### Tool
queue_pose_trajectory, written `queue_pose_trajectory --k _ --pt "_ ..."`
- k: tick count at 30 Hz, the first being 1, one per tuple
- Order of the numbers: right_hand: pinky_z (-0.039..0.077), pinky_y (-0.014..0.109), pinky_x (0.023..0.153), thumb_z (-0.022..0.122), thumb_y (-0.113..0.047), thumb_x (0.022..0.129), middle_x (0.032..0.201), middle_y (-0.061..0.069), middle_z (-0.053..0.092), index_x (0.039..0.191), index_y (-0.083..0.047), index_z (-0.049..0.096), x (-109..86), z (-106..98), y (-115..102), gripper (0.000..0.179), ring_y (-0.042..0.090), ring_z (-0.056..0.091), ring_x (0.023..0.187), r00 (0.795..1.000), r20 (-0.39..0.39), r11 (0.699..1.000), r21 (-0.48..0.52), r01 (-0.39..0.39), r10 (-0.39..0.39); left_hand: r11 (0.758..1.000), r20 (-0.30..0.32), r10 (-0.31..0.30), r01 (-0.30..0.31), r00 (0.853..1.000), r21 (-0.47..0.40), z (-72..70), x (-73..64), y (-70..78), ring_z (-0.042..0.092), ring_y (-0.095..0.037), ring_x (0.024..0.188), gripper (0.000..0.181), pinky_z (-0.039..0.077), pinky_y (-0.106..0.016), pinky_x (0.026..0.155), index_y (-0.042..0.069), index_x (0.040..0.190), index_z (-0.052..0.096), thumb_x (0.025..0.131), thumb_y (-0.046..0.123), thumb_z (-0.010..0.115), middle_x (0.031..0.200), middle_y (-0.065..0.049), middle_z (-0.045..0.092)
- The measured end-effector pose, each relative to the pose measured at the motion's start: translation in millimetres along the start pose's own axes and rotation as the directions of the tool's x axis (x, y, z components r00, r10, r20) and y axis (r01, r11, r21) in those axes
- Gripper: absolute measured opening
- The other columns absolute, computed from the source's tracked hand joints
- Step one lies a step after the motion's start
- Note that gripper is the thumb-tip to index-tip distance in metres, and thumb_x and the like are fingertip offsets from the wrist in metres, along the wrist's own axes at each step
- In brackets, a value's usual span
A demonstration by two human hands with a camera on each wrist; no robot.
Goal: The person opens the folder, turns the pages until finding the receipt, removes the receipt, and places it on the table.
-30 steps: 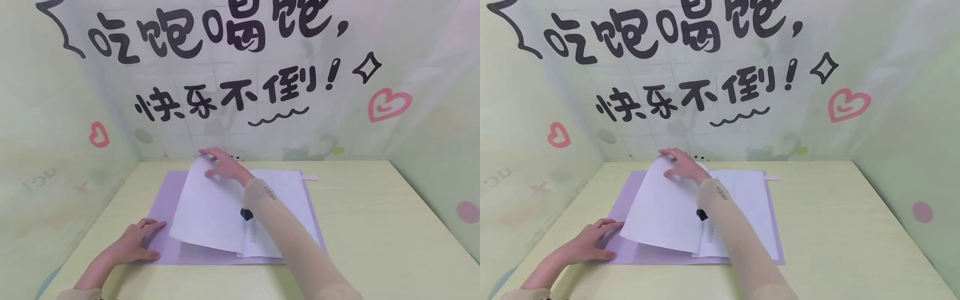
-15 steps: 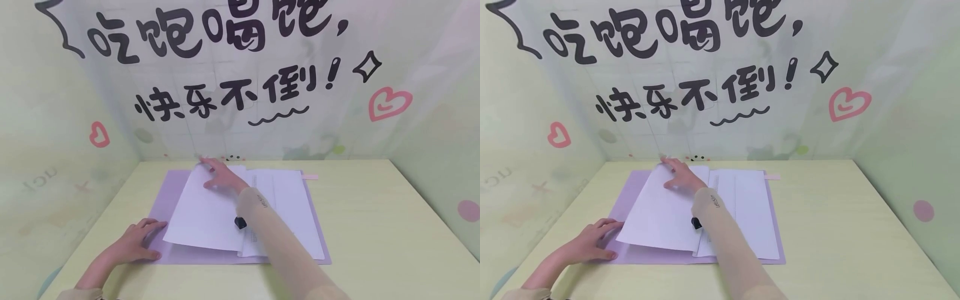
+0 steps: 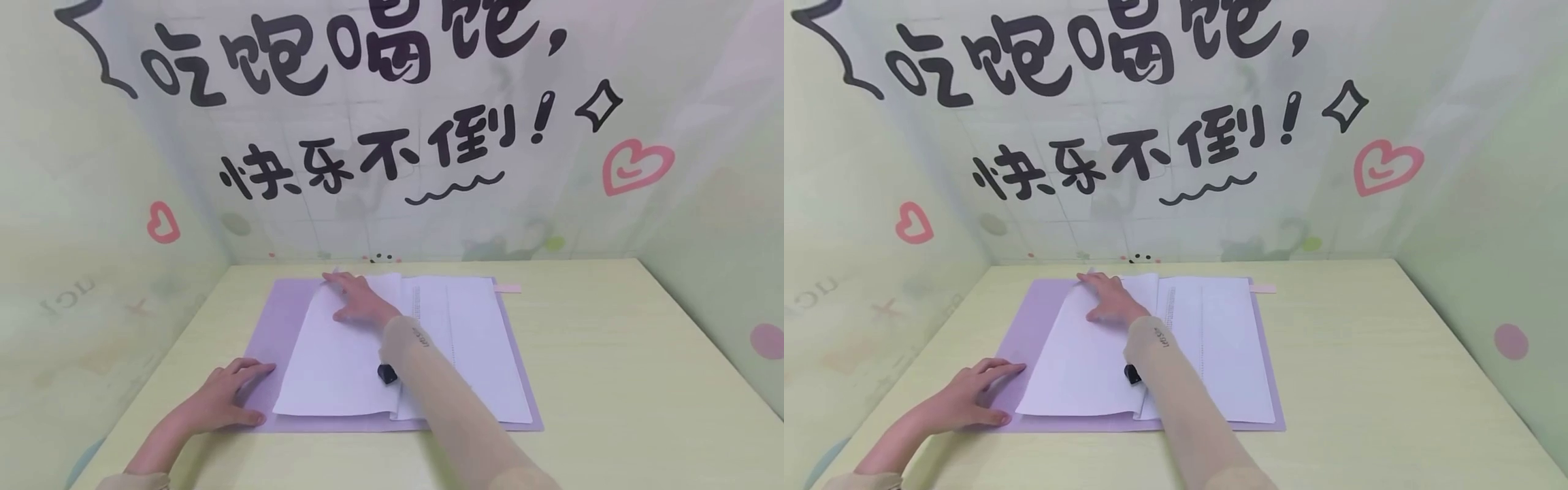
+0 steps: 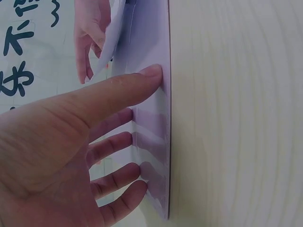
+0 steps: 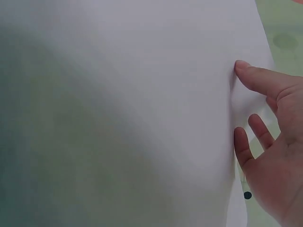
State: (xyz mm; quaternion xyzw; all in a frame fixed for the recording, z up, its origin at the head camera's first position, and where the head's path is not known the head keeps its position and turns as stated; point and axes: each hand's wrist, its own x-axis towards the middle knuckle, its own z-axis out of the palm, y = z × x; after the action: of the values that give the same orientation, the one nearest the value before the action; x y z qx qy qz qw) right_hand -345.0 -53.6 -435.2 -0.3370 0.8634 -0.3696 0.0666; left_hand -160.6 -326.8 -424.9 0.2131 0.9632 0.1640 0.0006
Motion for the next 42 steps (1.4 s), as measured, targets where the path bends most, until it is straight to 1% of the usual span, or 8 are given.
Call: queue_pose_trajectory --k 4,11,16,21,25,28,34,42 --pt "0.023 0.045 0.123 0.075 -0.014 0.085 0.164 0.001 0.025 0.157 -0.022 0.025 0.6 1.2 0.6 0.088 0.028 0.024 0.150 1.000 0.011 0.999 -0.053 -0.003 0.004 1.000 -0.004 0.004 -0.004 1.000 0.007 0.5 0.5 0.0 0.051 -0.029 0.103 0.080 0.039 -0.034 0.081 0.005 0.130 0.060 0.063 0.038 0.089 0.127 -0.018 0.056" --pt "0.032 0.043 0.117 0.076 -0.018 0.085 0.164 -0.001 0.026 0.158 -0.025 0.023 -2.2 4.4 -0.6 0.091 0.027 0.034 0.139 0.998 0.028 0.985 -0.164 -0.050 0.055 1.000 0.012 -0.008 0.008 1.000 0.000 1.1 2.7 0.3 0.050 -0.029 0.103 0.081 0.040 -0.036 0.081 0.006 0.131 0.060 0.063 0.039 0.088 0.129 -0.019 0.055" --pt "0.034 0.040 0.113 0.075 -0.018 0.086 0.164 -0.004 0.027 0.159 -0.029 0.019 -3.4 5.2 -4.4 0.092 0.026 0.036 0.134 0.997 0.033 0.972 -0.226 -0.058 0.067 1.000 0.019 -0.016 0.016 1.000 -0.005 0.7 3.9 0.6 0.049 -0.029 0.103 0.080 0.040 -0.036 0.081 0.007 0.132 0.060 0.063 0.037 0.089 0.130 -0.018 0.055" --pt "0.031 0.041 0.106 0.074 -0.022 0.088 0.161 -0.005 0.032 0.153 -0.033 0.034 -4.6 4.4 -8.2 0.077 0.026 0.033 0.135 0.994 0.042 0.963 -0.255 -0.086 0.100 1.000 0.018 -0.012 0.012 1.000 0.006 0.1 3.6 1.3 0.050 -0.028 0.104 0.080 0.039 -0.033 0.081 0.007 0.131 0.060 0.063 0.038 0.088 0.129 -0.017 0.056" --pt "0.031 0.038 0.100 0.073 -0.030 0.089 0.149 -0.001 0.039 0.141 -0.035 0.052 -5.2 5.0 -9.0 0.057 0.026 0.033 0.133 0.993 0.021 0.943 -0.315 -0.105 0.118 1.000 0.016 -0.019 0.019 1.000 -0.003 -0.5 2.4 1.4 0.050 -0.030 0.103 0.080 0.039 -0.035 0.081 0.007 0.131 0.060 0.063 0.037 0.089 0.129 -0.018 0.055" --pt "0.031 0.038 0.098 0.072 -0.037 0.089 0.144 0.001 0.043 0.135 -0.037 0.058 -5.5 5.8 -8.3 0.049 0.025 0.035 0.130 0.990 0.024 0.931 -0.345 -0.122 0.139 1.000 0.017 -0.028 0.028 0.999 -0.010 -0.6 1.5 1.4 0.049 -0.030 0.102 0.080 0.040 -0.036 0.081 0.007 0.131 0.060 0.062 0.036 0.089 0.129 -0.018 0.055" --pt "0.032 0.038 0.097 0.066 -0.045 0.092 0.143 -0.001 0.047 0.135 -0.043 0.057 -6.6 5.3 -5.9 0.045 0.023 0.038 0.128 0.980 0.090 0.902 -0.413 -0.127 0.180 1.000 0.016 -0.022 0.022 1.000 -0.016 1.2 1.1 0.4 0.049 -0.031 0.104 0.079 0.039 -0.037 0.082 0.007 0.130 0.060 0.062 0.036 0.089 0.129 -0.018 0.055" --pt "0.032 0.042 0.105 0.062 -0.047 0.093 0.147 0.000 0.044 0.140 -0.041 0.053 -10.3 -3.0 -7.6 0.048 0.022 0.037 0.132 0.971 0.157 0.912 -0.396 -0.106 0.182 0.999 0.026 -0.039 0.040 0.999 -0.033 -0.5 1.2 3.5 0.048 -0.030 0.100 0.079 0.041 -0.038 0.082 0.007 0.130 0.061 0.062 0.035 0.089 0.130 -0.018 0.054"
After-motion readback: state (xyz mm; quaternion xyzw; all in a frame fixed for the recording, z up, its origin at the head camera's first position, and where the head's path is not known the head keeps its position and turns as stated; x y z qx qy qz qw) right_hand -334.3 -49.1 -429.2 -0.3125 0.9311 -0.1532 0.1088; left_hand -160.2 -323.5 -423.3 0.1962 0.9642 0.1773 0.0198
